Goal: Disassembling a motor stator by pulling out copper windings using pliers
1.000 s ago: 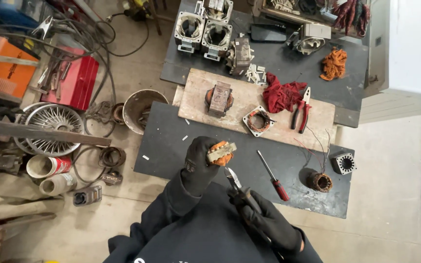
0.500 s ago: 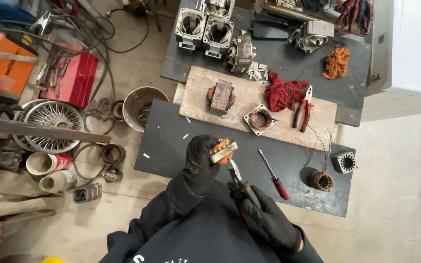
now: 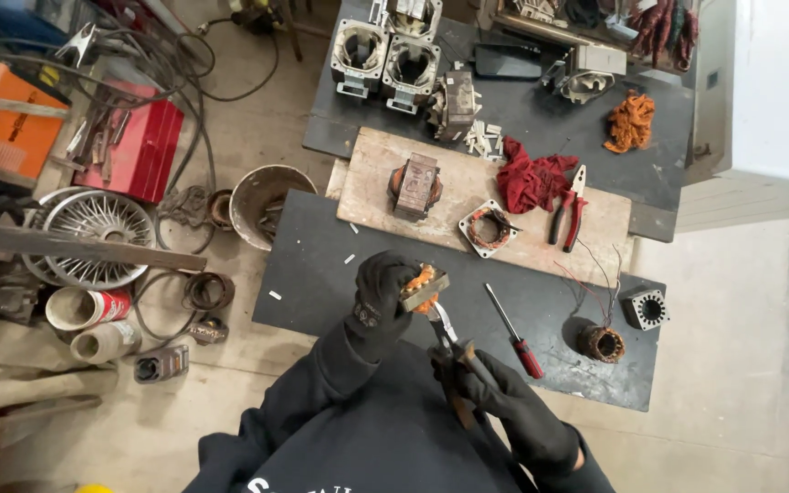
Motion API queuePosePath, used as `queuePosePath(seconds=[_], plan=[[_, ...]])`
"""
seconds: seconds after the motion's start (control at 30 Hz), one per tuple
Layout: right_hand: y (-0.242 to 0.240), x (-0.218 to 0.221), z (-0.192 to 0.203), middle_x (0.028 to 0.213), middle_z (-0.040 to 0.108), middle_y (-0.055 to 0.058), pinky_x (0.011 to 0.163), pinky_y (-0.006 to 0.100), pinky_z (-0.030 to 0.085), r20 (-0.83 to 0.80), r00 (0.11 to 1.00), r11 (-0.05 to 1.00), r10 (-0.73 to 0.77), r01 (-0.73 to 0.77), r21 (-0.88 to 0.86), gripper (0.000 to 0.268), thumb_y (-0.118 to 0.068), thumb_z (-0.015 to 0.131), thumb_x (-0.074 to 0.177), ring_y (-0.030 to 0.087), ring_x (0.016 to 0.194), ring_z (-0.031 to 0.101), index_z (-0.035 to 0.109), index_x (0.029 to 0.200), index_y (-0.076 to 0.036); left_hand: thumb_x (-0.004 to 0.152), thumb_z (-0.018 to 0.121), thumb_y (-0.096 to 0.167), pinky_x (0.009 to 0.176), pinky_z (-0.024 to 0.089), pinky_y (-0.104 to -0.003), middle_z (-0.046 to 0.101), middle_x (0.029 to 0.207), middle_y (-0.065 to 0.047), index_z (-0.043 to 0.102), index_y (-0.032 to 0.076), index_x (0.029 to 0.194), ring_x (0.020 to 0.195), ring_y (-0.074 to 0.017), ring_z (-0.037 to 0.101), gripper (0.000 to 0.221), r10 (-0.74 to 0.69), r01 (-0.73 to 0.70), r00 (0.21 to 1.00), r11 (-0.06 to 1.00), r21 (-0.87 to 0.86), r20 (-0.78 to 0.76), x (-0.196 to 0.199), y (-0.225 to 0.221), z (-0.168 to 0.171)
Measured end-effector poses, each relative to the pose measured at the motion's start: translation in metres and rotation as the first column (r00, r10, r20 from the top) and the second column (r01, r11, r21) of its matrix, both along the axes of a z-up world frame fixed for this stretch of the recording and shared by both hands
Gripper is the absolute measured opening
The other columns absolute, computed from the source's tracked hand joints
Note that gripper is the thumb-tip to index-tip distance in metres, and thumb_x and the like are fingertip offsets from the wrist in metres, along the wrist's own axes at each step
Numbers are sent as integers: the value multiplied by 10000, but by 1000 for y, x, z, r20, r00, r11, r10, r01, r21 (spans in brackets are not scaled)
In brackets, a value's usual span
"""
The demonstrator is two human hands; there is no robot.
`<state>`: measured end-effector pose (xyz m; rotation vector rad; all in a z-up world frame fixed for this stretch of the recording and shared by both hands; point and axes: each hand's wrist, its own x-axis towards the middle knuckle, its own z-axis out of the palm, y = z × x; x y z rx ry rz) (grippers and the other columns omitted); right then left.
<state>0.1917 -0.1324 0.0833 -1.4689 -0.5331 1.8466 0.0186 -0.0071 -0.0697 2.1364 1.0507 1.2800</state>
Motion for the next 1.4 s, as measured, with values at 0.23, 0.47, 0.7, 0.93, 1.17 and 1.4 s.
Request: queuePosePath(seconds=[0.23, 0.47, 0.7, 0.93, 1.17, 1.4], plan=[[-10, -9, 0, 943, 585, 87, 597, 270, 396, -210, 972, 994, -100, 89, -61, 486, -232, 641, 952, 138, 684, 529, 601, 1371, 11, 857, 610, 119, 830, 541, -490, 637, 1107, -114, 578, 84, 1046, 977, -347, 663, 196, -158, 150, 987, 955, 255, 13, -6, 30, 8], [5, 0, 9, 1290, 728, 135, 1023, 356, 493, -101, 994, 978, -29, 8, -209, 512, -194, 638, 899, 256, 1199, 675, 639, 1363, 24, 786, 543, 64, 814, 560, -488, 668, 1070, -98, 602, 72, 979, 975, -348, 641, 202, -309, 312, 949, 884, 349, -67, -12, 43, 8], [7, -2, -3, 981, 638, 132, 512, 299, 493, -137, 990, 988, 29, -49, -146, 385, -255, 648, 934, 203, 696, 633, 606, 1186, 33, 882, 622, 38, 749, 588, -435, 664, 1011, -125, 581, 79, 934, 867, -299, 661, 77, -367, 367, 928, 869, 331, -63, -11, 49, -11], [10, -26, 2, 714, 507, 44, 538, 280, 366, 262, 956, 983, 136, -96, -157, 102, -195, 654, 1016, 119, 615, 458, 651, 1059, -103, 838, 729, 162, 892, 516, -437, 653, 1082, -124, 634, 84, 1036, 1001, -321, 617, 233, -116, 138, 969, 986, -92, 220, -10, 15, -30], [-2, -20, 0, 965, 659, 90, 650, 268, 465, 26, 999, 998, 26, -24, -65, 296, -174, 605, 994, 143, 741, 573, 642, 1248, -26, 811, 732, 130, 882, 530, -456, 671, 1088, -130, 624, 83, 1023, 1001, -337, 635, 243, -116, 131, 977, 988, -77, 179, -9, 10, -48], [12, 14, 10, 1242, 732, 21, 1000, 266, 465, 155, 946, 958, 284, -272, -91, 517, -302, 638, 909, 107, 1121, 617, 659, 1360, -50, 799, 543, 32, 748, 567, -477, 652, 1038, -141, 587, 45, 988, 898, -360, 665, 195, -301, 290, 954, 920, 264, 3, -9, 29, 2]])
